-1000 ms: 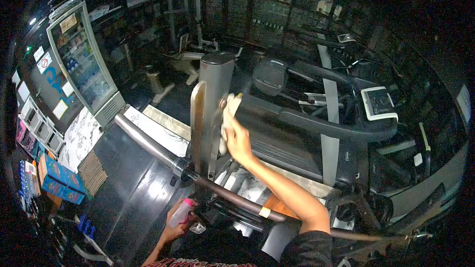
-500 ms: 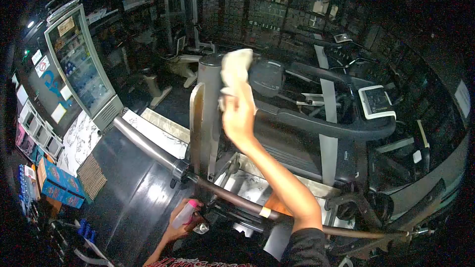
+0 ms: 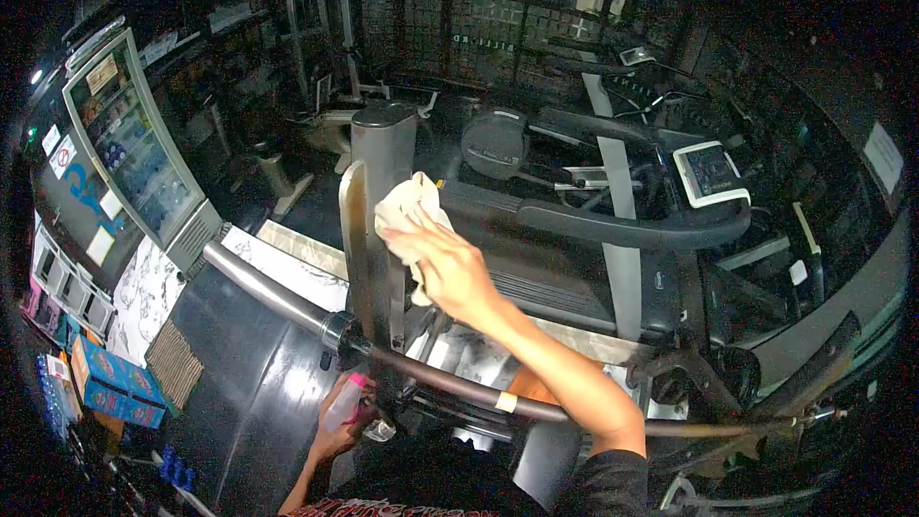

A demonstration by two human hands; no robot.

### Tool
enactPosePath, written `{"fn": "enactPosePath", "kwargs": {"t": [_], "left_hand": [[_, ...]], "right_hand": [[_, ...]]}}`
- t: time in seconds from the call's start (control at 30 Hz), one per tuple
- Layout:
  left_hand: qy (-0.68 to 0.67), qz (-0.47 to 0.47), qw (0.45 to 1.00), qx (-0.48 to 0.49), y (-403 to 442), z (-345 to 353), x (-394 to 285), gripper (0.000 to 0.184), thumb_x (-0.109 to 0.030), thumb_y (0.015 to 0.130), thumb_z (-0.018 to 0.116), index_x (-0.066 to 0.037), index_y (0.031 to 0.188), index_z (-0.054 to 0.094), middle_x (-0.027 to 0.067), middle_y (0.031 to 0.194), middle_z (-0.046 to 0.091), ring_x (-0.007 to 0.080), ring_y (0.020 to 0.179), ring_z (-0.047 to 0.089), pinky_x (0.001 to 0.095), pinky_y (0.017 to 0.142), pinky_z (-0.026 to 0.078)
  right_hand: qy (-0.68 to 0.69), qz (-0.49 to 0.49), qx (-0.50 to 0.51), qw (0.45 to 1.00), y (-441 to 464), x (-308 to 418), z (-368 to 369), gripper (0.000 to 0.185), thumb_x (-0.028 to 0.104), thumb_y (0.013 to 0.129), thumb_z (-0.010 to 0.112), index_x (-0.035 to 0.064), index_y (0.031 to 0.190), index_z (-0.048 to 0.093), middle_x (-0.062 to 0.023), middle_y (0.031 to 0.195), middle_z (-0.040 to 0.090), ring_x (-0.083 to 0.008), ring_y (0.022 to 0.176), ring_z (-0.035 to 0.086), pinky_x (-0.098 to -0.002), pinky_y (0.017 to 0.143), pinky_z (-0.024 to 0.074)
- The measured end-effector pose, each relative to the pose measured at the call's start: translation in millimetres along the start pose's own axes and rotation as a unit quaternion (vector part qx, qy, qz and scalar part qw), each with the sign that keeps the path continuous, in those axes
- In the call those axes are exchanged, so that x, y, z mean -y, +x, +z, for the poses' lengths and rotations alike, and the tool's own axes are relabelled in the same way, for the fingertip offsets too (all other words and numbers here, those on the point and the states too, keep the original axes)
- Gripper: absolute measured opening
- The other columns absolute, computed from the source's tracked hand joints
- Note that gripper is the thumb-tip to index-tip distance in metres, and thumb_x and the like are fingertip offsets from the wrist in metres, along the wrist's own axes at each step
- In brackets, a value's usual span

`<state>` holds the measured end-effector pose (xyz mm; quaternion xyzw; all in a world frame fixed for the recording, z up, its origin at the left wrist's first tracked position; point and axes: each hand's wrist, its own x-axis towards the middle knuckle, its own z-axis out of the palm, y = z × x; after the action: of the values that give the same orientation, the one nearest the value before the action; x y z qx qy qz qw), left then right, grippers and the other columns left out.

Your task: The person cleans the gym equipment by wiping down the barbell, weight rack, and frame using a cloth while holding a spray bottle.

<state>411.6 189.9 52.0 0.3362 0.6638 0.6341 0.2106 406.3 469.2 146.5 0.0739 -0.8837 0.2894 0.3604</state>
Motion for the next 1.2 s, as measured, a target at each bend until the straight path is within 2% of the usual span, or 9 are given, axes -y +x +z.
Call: {"fn": "enactPosePath", "kwargs": {"t": [0.07, 0.1, 0.23, 0.3, 0.4, 0.97, 1.03, 1.07, 1.2], "left_hand": [[-0.006, -0.013, 1.0, -0.003, -1.9, 1.3, -3.5, 0.034, -0.017, 0.079, 0.071, -0.004, 0.108, 0.059, 0.0076, 0.1, 0.054, 0.0168, 0.084, 0.056, 0.0275, 0.071, 0.045], [-0.012, -0.027, 1.0, -0.005, -2.9, 0.9, -4.0, 0.033, -0.016, 0.079, 0.071, -0.004, 0.108, 0.059, 0.0077, 0.1, 0.054, 0.0169, 0.083, 0.056, 0.0274, 0.071, 0.045], [0.008, -0.035, 0.999, -0.005, -10.8, -0.8, 3.9, 0.031, -0.013, 0.079, 0.07, -0.004, 0.107, 0.059, 0.0074, 0.1, 0.054, 0.0163, 0.082, 0.056, 0.0271, 0.07, 0.045], [-0.008, -0.057, 0.998, -0.012, -14.4, -0.7, 6.2, 0.032, -0.01, 0.078, 0.069, -0.003, 0.107, 0.059, 0.0068, 0.099, 0.055, 0.0153, 0.08, 0.057, 0.0268, 0.069, 0.045], [0.004, -0.053, 0.999, -0.008, -16.4, -3.8, -5.2, 0.033, -0.009, 0.078, 0.069, -0.003, 0.108, 0.058, 0.0066, 0.1, 0.055, 0.0148, 0.081, 0.057, 0.027, 0.07, 0.046], [0.049, -0.056, 0.997, 0.007, -27.3, 0.7, -8.0, 0.031, -0.016, 0.078, 0.071, -0.003, 0.104, 0.061, 0.0098, 0.103, 0.057, 0.0176, 0.086, 0.058, 0.0283, 0.072, 0.046], [0.027, -0.031, 0.999, 0.003, -28.6, 1.1, -8.8, 0.031, -0.015, 0.078, 0.071, -0.003, 0.104, 0.061, 0.0092, 0.106, 0.056, 0.0153, 0.083, 0.058, 0.0271, 0.072, 0.046], [0.029, -0.03, 0.999, 0.001, -30.9, 1.3, -11.2, 0.031, -0.015, 0.078, 0.071, -0.003, 0.104, 0.061, 0.0092, 0.106, 0.056, 0.0153, 0.083, 0.058, 0.0271, 0.072, 0.046], [-0.012, -0.076, 0.997, -0.02, -42.1, -1.7, -15.4, 0.033, -0.014, 0.078, 0.071, -0.002, 0.106, 0.06, 0.008, 0.106, 0.054, 0.0135, 0.082, 0.058, 0.0261, 0.071, 0.046]], "right_hand": [[0.136, 0.2, 0.021, 0.97, 5.8, 8.0, -23.4, 0.033, -0.002, 0.089, 0.042, 0.0058, 0.117, 0.058, -0.0098, 0.089, 0.063, -0.017, 0.086, 0.06, -0.0293, 0.08, 0.0472], [0.146, 0.122, -0.097, 0.977, 15.6, 5.3, -24.1, 0.026, 0.006, 0.095, 0.042, 0.0045, 0.117, 0.056, -0.0039, 0.08, 0.056, -0.0094, 0.071, 0.051, -0.025, 0.065, 0.0434], [0.154, 0.009, -0.362, 0.919, 51.6, 17.3, -22.0, 0.029, 0.022, 0.101, 0.04, 0.0011, 0.117, 0.053, -0.0063, 0.1, 0.063, -0.0131, 0.077, 0.056, -0.027, 0.07, 0.0464], [0.153, -0.038, -0.281, 0.947, 59.9, 23.1, -7.5, 0.033, 0.015, 0.096, 0.045, 0.0011, 0.125, 0.052, -0.0188, 0.125, 0.055, -0.0295, 0.116, 0.053, -0.0379, 0.098, 0.041], [-0.138, -0.119, -0.209, 0.961, 69.5, 18.6, 32.8, 0.059, -0.005, 0.067, 0.056, 0.0122, 0.123, 0.059, -0.0201, 0.137, 0.046, -0.0397, 0.13, 0.038, -0.0484, 0.104, 0.0344], [-0.06, -0.085, 0.074, 0.992, -48.1, 10.4, 41.2, 0.055, -0.007, 0.067, 0.052, 0.0112, 0.118, 0.061, -0.014, 0.107, 0.065, -0.0293, 0.118, 0.054, -0.0404, 0.098, 0.0446], [0.029, 0.086, 0.144, 0.985, -39.5, 26.4, 23.9, 0.05, -0.002, 0.071, 0.052, 0.0091, 0.12, 0.058, -0.0157, 0.107, 0.065, -0.033, 0.106, 0.06, -0.0422, 0.091, 0.0489], [0.043, 0.089, 0.123, 0.988, -39.1, 24.6, 21.4, 0.039, 0.005, 0.081, 0.05, 0.0071, 0.119, 0.056, -0.0146, 0.102, 0.066, -0.0284, 0.085, 0.067, -0.0382, 0.08, 0.0525], [0.204, 0.181, -0.085, 0.959, -18.0, 34.6, 8.9, 0.028, 0.014, 0.093, 0.046, 0.0026, 0.117, 0.056, -0.0074, 0.098, 0.062, -0.0142, 0.086, 0.058, -0.0281, 0.082, 0.0455]]}}
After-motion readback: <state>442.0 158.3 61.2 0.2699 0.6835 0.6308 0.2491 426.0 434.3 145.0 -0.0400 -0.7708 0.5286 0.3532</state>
